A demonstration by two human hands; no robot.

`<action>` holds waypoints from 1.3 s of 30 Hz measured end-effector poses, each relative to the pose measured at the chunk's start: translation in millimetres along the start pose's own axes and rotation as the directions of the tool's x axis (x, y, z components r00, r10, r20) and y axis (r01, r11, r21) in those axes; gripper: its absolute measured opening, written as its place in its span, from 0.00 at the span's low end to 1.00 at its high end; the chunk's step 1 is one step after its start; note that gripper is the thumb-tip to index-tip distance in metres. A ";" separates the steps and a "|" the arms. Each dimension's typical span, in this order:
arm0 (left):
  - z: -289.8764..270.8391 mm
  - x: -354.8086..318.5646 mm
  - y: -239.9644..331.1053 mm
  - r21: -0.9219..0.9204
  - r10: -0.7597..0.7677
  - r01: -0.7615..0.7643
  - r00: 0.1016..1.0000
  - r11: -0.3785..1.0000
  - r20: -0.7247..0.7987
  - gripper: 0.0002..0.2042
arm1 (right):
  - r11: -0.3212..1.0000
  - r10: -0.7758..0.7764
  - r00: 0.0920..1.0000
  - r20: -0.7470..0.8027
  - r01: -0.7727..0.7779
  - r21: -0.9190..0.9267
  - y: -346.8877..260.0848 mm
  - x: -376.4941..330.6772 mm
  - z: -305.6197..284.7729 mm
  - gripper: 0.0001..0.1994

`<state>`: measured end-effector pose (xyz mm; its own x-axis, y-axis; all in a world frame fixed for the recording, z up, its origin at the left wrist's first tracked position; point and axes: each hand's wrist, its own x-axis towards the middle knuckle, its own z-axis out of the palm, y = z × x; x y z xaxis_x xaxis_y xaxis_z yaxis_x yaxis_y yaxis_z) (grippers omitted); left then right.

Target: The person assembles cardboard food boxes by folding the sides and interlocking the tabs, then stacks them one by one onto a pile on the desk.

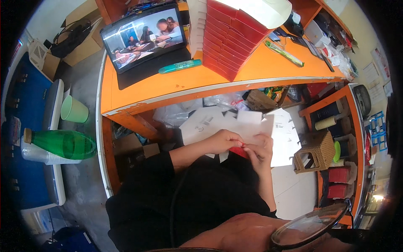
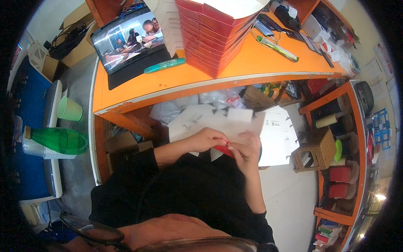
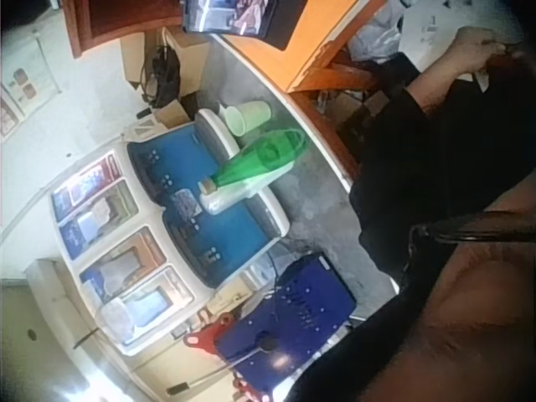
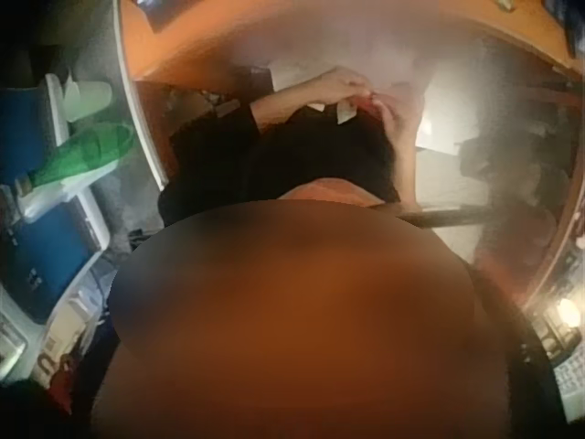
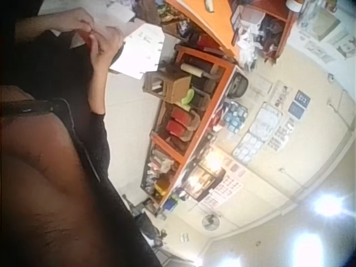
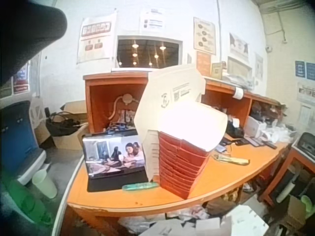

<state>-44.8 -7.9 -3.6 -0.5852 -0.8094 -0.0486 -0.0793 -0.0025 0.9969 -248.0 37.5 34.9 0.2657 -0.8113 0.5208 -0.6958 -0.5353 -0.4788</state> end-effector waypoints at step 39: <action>67.4 22.5 8.6 -0.699 -0.221 0.222 0.971 0.679 0.094 0.19 | 0.929 0.265 0.960 -0.087 -0.279 -0.244 -21.4 -32.4 -7.3 0.19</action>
<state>-113.0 13.4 -0.3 -0.6262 -0.7300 -0.2736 0.3803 -0.5924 0.7102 -246.6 77.0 33.4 0.0125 -0.9005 0.4348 -0.8831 -0.2139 -0.4176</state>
